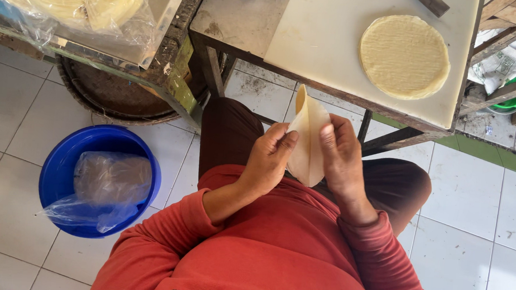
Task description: The person folds thin circular pastry wrappers into triangles by hand on a white cutting board.
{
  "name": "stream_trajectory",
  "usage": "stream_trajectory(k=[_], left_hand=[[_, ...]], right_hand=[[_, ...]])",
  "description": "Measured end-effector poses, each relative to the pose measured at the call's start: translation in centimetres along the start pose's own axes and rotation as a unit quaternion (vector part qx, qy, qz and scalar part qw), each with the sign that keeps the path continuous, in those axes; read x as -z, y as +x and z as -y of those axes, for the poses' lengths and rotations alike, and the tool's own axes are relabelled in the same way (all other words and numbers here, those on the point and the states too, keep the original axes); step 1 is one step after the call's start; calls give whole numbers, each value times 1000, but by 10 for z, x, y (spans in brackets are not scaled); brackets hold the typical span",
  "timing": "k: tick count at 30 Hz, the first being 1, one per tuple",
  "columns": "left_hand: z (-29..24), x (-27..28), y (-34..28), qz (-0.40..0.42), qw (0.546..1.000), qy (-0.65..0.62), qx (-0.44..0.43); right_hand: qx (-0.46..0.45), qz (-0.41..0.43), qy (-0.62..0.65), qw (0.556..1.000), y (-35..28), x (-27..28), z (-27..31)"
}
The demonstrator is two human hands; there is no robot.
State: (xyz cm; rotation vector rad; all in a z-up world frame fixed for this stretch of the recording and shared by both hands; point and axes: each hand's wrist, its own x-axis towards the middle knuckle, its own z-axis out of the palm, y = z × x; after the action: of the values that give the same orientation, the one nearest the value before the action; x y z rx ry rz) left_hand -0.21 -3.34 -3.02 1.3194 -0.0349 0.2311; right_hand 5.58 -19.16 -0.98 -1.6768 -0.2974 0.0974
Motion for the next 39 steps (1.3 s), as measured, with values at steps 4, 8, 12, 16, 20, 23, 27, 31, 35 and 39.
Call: stream_trajectory(k=[4, 8, 12, 16, 20, 23, 27, 31, 35, 39], left_hand=[[-5, -1, -1, -2, 997, 67, 24], [-9, -4, 1, -19, 1000, 0, -24], [-8, -13, 5, -54, 996, 57, -52], [-7, -19, 10, -57, 994, 97, 5], [-9, -17, 15, -23, 996, -87, -4], [-18, -7, 22, 0, 963, -270, 24], [-37, 12, 35, -20, 944, -320, 82], [-56, 30, 48, -36, 927, -364, 88], [-70, 48, 63, -24, 919, -387, 68], [-77, 72, 66, -78, 925, -359, 97]], right_hand=[[-7, -29, -86, 996, -3, -16, 10], [15, -45, 4, 999, 2, -26, 13], [69, -56, -20, 996, 0, -29, 4], [67, -55, 32, 996, 2, -26, -4], [6, -37, 302, 953, 8, -15, 0], [-52, -68, 364, 928, 9, -1, 14], [-68, -82, 412, 905, 7, 18, 36], [-119, -124, 433, 885, 1, 42, 40], [-123, -222, 369, 894, 0, 78, 26], [-117, -238, 355, 896, -9, 136, 15]])
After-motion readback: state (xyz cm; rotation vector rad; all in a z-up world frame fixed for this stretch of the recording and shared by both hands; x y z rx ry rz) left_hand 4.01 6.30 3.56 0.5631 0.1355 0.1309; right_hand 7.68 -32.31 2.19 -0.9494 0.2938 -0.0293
